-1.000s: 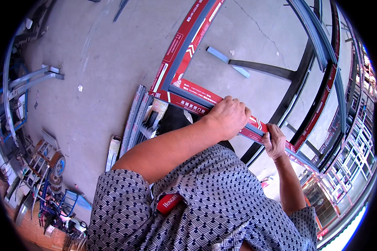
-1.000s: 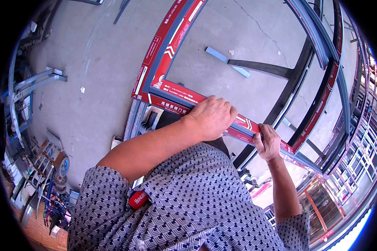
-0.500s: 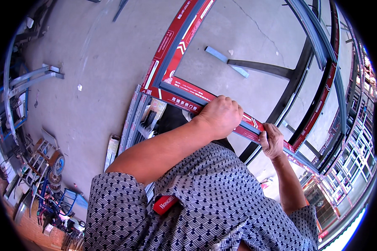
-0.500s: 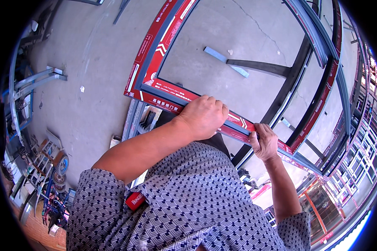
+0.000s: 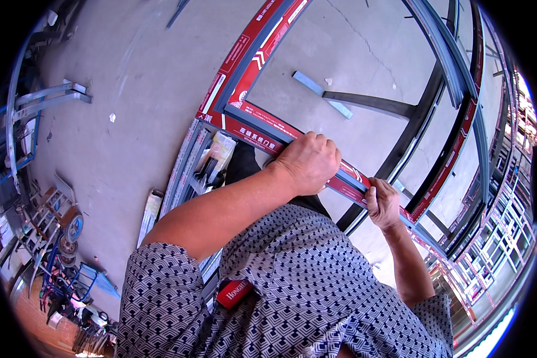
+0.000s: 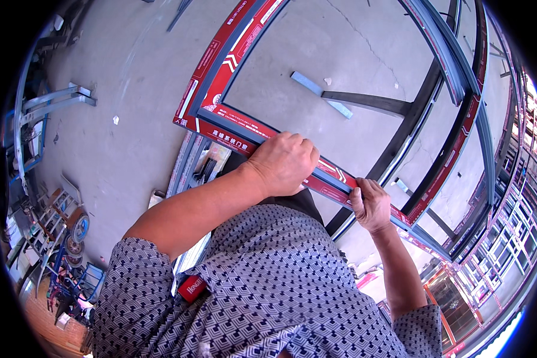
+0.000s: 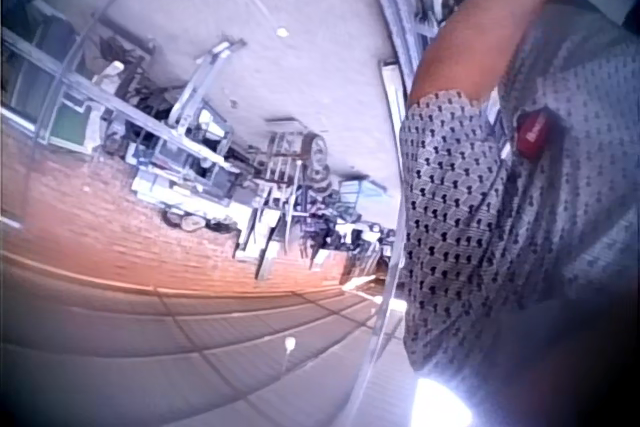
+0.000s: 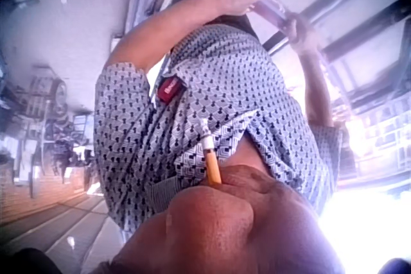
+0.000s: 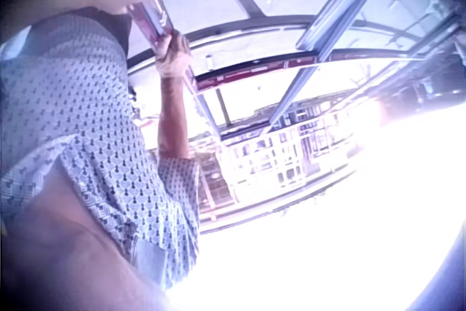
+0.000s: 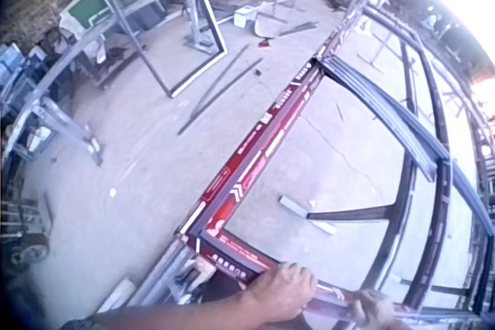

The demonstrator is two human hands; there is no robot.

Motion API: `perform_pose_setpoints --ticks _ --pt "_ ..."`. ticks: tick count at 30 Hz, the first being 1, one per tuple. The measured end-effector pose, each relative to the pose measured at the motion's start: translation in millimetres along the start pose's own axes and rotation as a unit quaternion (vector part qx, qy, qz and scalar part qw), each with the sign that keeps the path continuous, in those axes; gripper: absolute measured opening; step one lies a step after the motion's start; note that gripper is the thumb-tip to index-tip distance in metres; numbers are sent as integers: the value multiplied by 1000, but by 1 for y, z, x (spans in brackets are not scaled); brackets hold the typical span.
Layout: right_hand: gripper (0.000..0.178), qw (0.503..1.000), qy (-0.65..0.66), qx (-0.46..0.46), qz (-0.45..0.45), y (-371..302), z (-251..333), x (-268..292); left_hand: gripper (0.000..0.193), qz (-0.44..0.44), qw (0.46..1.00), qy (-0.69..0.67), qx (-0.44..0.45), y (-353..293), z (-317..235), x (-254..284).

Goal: The person assembles a large window frame by hand, picking up metal frame pieces and inserting them into a larger frame structure. They align and fit multiple vertical and horizontal bars into the main frame, ensuring they are properly seated.

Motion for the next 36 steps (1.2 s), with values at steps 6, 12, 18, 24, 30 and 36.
perform_pose_setpoints --ticks 6,12,18,24,30,36 --pt "32 1000 6 -13 10 -3 1 -2 37 -2 1000 -7 5 -1 -2 -1" --pt "36 999 -11 -43 1 -4 -3 -2 47 20 1000 5 -5 5 0 -2" --pt "59 996 -31 -33 -75 -15 -11 9 54 32 998 43 12 14 -10 10" --pt "67 941 -72 10 -329 -40 -36 82 53 35 994 103 -7 19 -20 3" --pt "81 940 -74 -312 -115 -78 -100 50 54 70 990 120 -22 20 -25 16" --pt "81 956 45 -223 -184 -78 -98 53 55 85 987 130 -29 19 -23 21"
Point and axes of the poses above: each hand's wrist, its own y-axis towards the middle knuckle, its own x-axis out of the back of the hand, z = x × y, the point moved 3 cm from there along y, towards the middle knuckle, and after that the axes turned 15 degrees about y, right-handed, at the moved point
